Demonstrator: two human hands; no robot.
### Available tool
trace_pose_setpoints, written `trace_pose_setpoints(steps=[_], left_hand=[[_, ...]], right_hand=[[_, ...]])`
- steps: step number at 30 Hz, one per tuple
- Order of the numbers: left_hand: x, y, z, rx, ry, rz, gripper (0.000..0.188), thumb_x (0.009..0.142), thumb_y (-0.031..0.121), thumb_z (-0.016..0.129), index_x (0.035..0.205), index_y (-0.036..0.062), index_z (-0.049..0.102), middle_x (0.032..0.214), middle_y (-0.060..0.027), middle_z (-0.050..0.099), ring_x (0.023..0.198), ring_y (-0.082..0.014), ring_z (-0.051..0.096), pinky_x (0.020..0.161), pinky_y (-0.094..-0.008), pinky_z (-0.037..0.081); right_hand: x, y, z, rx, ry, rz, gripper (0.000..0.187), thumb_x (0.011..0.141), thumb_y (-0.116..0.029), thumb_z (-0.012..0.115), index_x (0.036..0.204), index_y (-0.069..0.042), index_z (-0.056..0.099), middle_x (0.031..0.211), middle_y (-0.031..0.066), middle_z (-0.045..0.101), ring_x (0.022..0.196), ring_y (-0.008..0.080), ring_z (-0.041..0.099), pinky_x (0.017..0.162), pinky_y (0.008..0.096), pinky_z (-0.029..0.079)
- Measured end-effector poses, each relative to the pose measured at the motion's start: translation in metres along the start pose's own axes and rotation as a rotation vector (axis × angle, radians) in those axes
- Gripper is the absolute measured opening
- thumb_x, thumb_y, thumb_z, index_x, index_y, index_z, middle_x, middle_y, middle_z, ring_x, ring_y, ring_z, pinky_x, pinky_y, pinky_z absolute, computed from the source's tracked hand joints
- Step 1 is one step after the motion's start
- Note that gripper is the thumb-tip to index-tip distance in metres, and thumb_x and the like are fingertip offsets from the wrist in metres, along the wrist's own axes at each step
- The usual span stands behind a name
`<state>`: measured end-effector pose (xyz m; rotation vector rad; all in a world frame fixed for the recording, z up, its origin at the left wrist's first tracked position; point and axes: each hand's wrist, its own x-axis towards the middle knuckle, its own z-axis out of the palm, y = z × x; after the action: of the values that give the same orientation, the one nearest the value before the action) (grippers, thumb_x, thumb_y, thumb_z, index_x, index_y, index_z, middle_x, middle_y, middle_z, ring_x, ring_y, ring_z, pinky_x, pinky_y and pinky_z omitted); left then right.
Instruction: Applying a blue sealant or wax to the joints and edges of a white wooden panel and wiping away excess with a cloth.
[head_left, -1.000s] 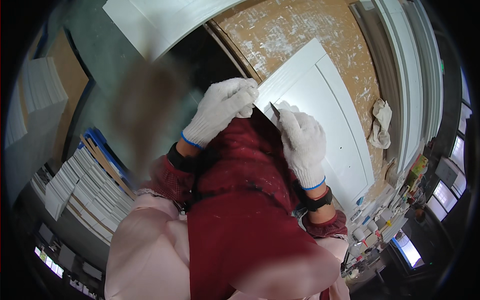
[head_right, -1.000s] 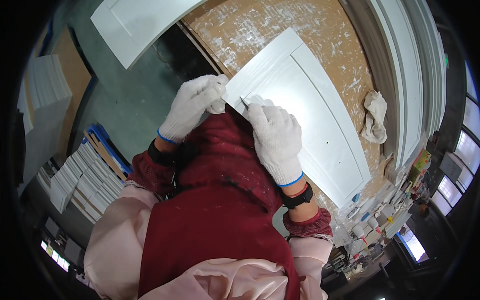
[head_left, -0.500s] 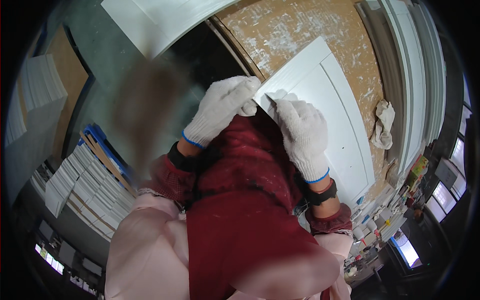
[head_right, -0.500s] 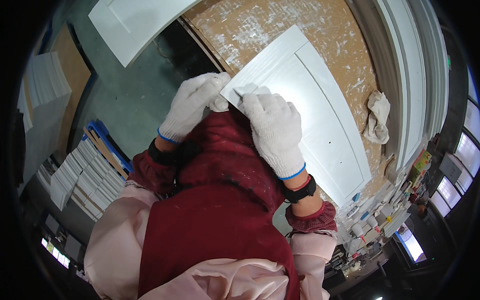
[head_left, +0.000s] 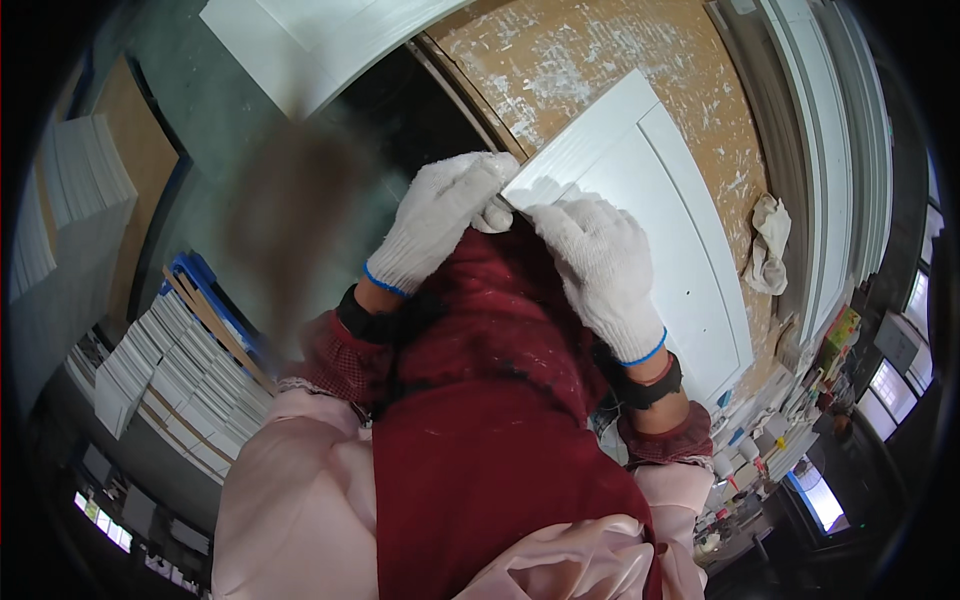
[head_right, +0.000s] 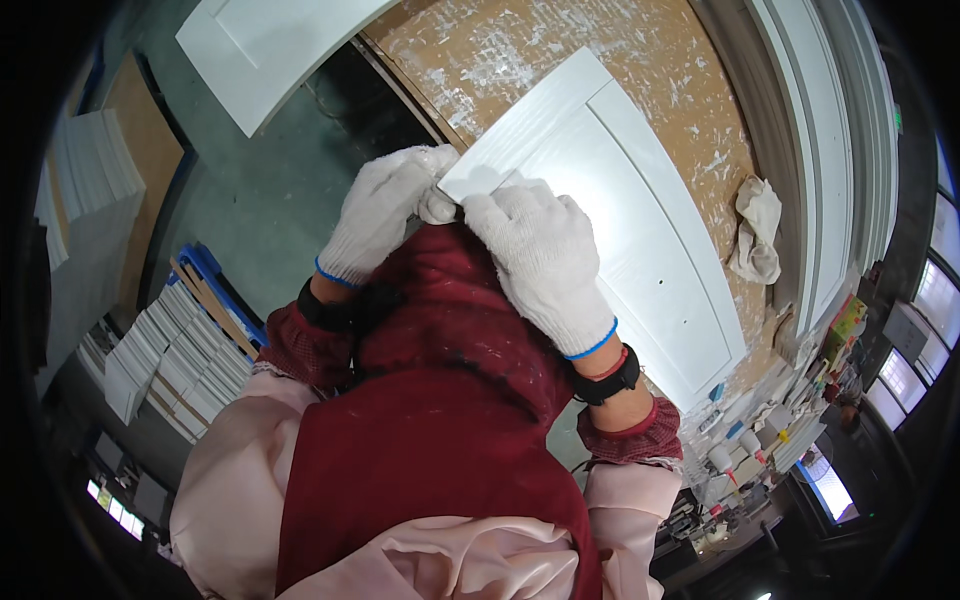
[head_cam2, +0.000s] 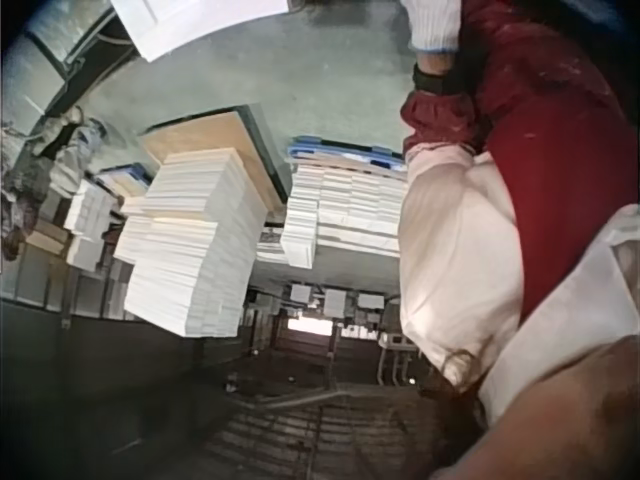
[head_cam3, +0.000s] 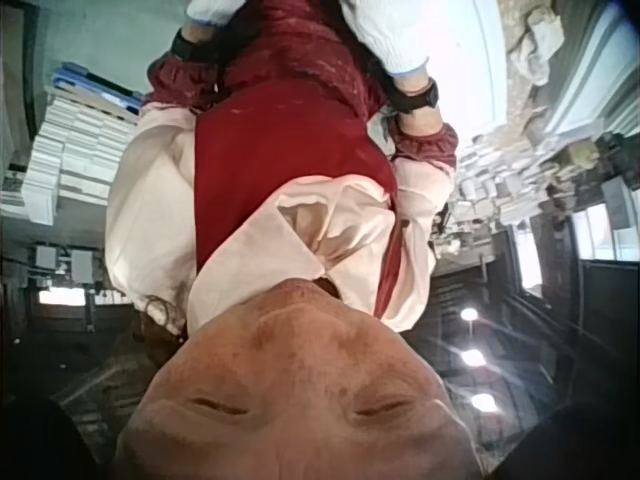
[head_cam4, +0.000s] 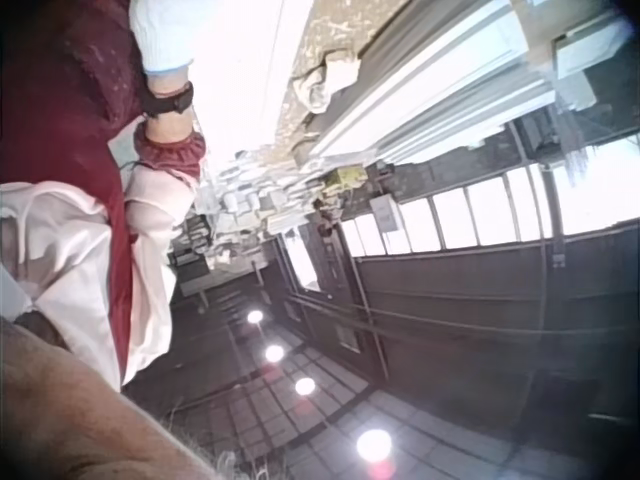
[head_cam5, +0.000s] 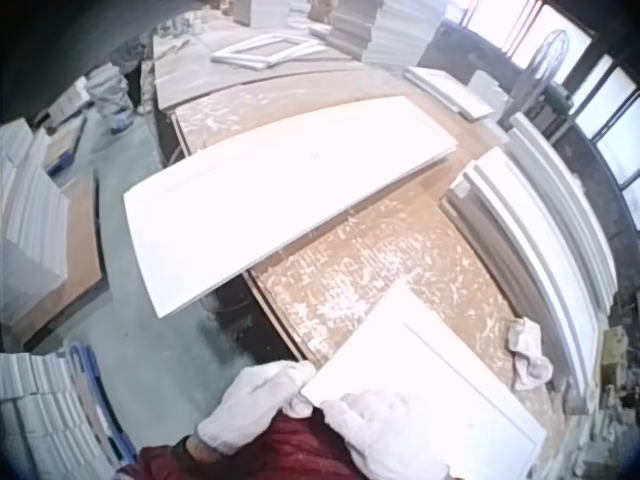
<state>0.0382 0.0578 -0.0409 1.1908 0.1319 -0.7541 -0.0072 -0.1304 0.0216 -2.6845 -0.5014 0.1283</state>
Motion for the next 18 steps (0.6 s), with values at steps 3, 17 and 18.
trace_pose_setpoints(steps=[3,17,18], left_hand=[[-0.001,0.001,0.000,0.004,-0.006,-0.001,0.035,0.102,0.028,0.049,0.110,-0.0027,0.064,0.081,-0.0005,0.062,0.072,-0.0068,0.056,0.068,-0.0214,0.045],[0.001,0.002,0.001,0.077,-0.012,-0.021,0.035,0.099,0.035,0.057,0.096,0.0008,0.064,0.076,0.0012,0.058,0.070,-0.0056,0.051,0.066,-0.0222,0.044],[0.001,0.002,0.001,0.070,-0.012,-0.028,0.035,0.099,0.035,0.057,0.096,0.0008,0.064,0.075,0.0013,0.058,0.070,-0.0057,0.051,0.066,-0.0222,0.044]], right_hand=[[-0.003,0.007,-0.002,0.082,0.090,0.054,0.032,0.077,0.000,0.065,0.107,-0.011,0.066,0.084,0.0098,0.063,0.075,0.0321,0.061,0.065,0.0402,0.048],[0.000,0.029,-0.011,-0.070,-0.030,-0.046,0.023,0.083,-0.016,0.064,0.106,-0.017,0.064,0.079,0.0085,0.061,0.074,0.0316,0.059,0.064,0.0441,0.046],[-0.001,0.029,-0.013,-0.030,-0.048,-0.082,0.025,0.081,-0.013,0.063,0.106,-0.017,0.064,0.080,0.0081,0.061,0.077,0.0320,0.059,0.066,0.0445,0.047]])
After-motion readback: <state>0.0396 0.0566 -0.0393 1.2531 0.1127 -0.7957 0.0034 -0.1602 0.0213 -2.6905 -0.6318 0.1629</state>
